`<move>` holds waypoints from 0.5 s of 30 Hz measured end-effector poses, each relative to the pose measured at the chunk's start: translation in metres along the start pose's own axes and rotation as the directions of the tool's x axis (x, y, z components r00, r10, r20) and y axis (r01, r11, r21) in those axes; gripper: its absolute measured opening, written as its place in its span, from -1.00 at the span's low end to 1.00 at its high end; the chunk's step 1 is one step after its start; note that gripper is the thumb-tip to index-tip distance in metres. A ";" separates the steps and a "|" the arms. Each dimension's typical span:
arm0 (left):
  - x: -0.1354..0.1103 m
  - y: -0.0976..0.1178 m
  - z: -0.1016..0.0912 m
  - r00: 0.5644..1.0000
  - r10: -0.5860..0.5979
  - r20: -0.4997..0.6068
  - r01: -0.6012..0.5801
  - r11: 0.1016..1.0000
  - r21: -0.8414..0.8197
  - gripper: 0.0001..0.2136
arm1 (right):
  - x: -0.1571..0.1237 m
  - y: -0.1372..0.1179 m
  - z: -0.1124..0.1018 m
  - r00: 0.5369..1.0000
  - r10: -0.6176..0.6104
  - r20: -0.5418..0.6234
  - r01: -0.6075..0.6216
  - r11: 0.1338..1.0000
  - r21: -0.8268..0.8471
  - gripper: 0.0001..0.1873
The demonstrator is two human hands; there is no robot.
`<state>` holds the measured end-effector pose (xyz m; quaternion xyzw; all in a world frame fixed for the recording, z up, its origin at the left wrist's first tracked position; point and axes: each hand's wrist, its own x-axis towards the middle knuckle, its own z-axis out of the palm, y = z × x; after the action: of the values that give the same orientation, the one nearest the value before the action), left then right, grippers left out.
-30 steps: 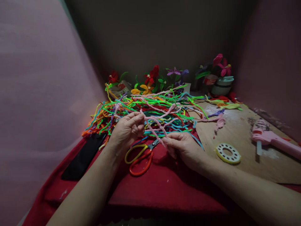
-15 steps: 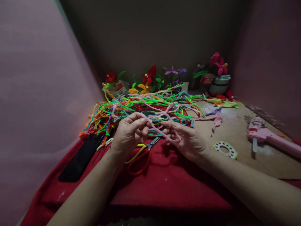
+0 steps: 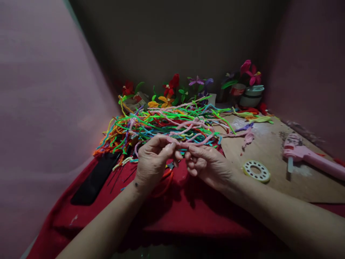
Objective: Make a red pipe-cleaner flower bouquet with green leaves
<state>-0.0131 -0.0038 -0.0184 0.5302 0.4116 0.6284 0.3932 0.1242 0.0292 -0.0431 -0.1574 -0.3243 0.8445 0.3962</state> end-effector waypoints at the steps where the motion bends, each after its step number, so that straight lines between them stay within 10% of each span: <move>1: -0.002 -0.002 0.000 0.999 -0.026 0.026 0.025 0.999 0.028 -0.96 | 0.001 0.001 -0.001 1.000 -0.014 0.000 0.014 1.000 -0.010 -0.84; 8: -0.006 0.021 -0.039 0.878 -0.443 0.181 0.280 0.781 0.558 -0.88 | 0.007 -0.004 -0.008 0.992 -0.056 -0.112 0.054 0.998 -0.025 -0.94; 15: -0.021 0.015 -0.062 0.852 -0.478 0.211 -0.166 0.136 0.977 -0.90 | 0.010 -0.001 -0.014 0.991 -0.041 -0.127 0.036 0.998 -0.045 -0.94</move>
<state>-0.0726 -0.0354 -0.0175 0.7429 0.6607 0.0054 0.1074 0.1257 0.0430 -0.0532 -0.2130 -0.3191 0.8178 0.4289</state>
